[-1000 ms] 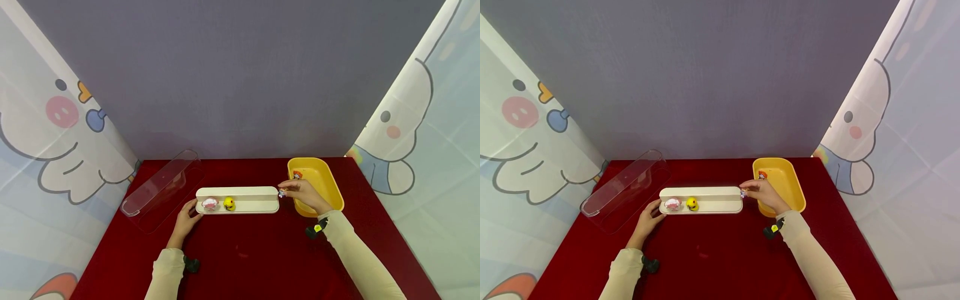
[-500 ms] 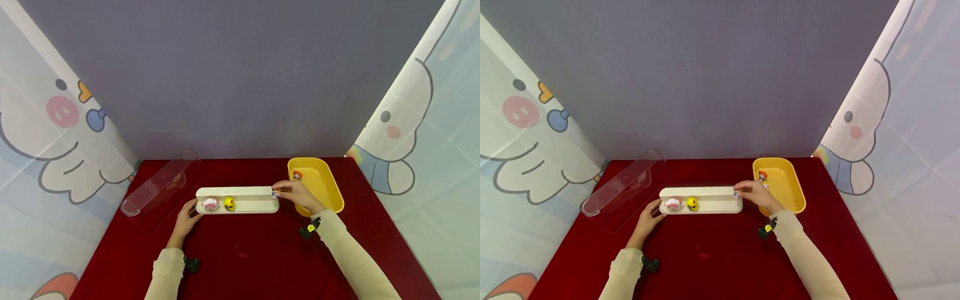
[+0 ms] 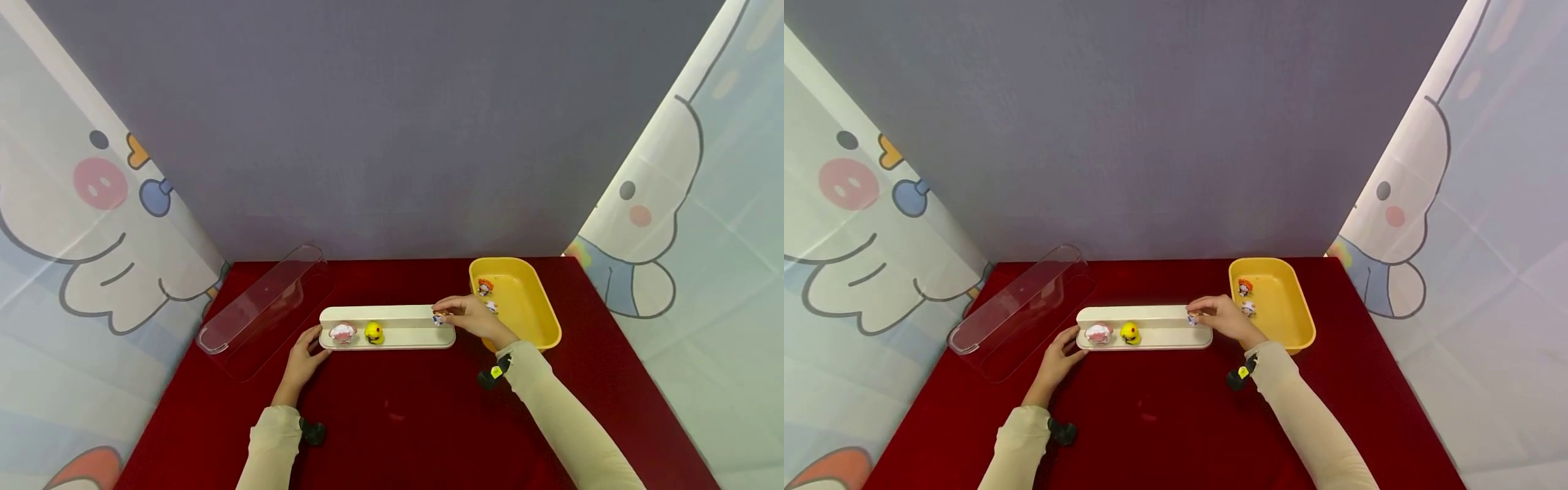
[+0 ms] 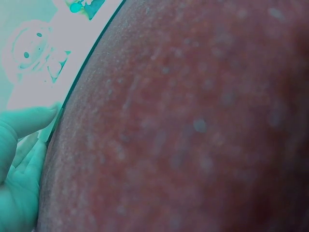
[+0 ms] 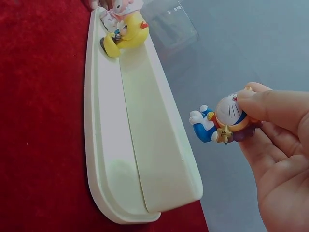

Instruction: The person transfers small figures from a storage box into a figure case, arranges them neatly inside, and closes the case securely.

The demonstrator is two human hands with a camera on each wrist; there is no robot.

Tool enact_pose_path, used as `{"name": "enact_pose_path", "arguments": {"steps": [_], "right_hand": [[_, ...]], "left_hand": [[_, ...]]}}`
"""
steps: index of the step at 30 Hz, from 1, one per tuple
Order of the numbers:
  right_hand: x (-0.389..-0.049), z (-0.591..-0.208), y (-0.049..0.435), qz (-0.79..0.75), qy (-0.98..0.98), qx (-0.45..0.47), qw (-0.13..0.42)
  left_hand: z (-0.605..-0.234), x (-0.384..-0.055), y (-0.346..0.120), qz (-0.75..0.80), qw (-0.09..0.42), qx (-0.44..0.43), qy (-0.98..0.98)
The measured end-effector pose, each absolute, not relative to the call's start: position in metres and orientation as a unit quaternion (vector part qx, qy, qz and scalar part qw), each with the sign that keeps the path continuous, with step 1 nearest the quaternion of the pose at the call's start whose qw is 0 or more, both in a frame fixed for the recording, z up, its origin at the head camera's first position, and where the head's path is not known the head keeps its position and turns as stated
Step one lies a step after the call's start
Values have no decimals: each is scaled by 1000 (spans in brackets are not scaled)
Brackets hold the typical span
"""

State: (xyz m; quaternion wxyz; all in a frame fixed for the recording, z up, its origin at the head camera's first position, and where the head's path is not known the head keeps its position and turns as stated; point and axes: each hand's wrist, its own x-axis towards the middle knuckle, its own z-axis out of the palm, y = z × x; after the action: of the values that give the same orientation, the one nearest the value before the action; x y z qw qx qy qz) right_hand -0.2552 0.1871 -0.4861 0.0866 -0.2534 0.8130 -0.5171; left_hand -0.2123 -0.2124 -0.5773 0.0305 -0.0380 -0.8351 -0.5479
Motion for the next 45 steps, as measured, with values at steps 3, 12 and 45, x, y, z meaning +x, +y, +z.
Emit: {"name": "enact_pose_path", "arguments": {"steps": [3, 12, 45], "right_hand": [[-255, -487, 182, -531, 801, -262, 92], [-246, -477, 165, -551, 772, -302, 95], [-253, -496, 131, -485, 806, -319, 117]], "left_hand": [[-577, -212, -212, -550, 29, -35, -834], [-579, -213, -212, -548, 45, -47, -834], [-577, -211, -210, -543, 63, -53, -836]]}}
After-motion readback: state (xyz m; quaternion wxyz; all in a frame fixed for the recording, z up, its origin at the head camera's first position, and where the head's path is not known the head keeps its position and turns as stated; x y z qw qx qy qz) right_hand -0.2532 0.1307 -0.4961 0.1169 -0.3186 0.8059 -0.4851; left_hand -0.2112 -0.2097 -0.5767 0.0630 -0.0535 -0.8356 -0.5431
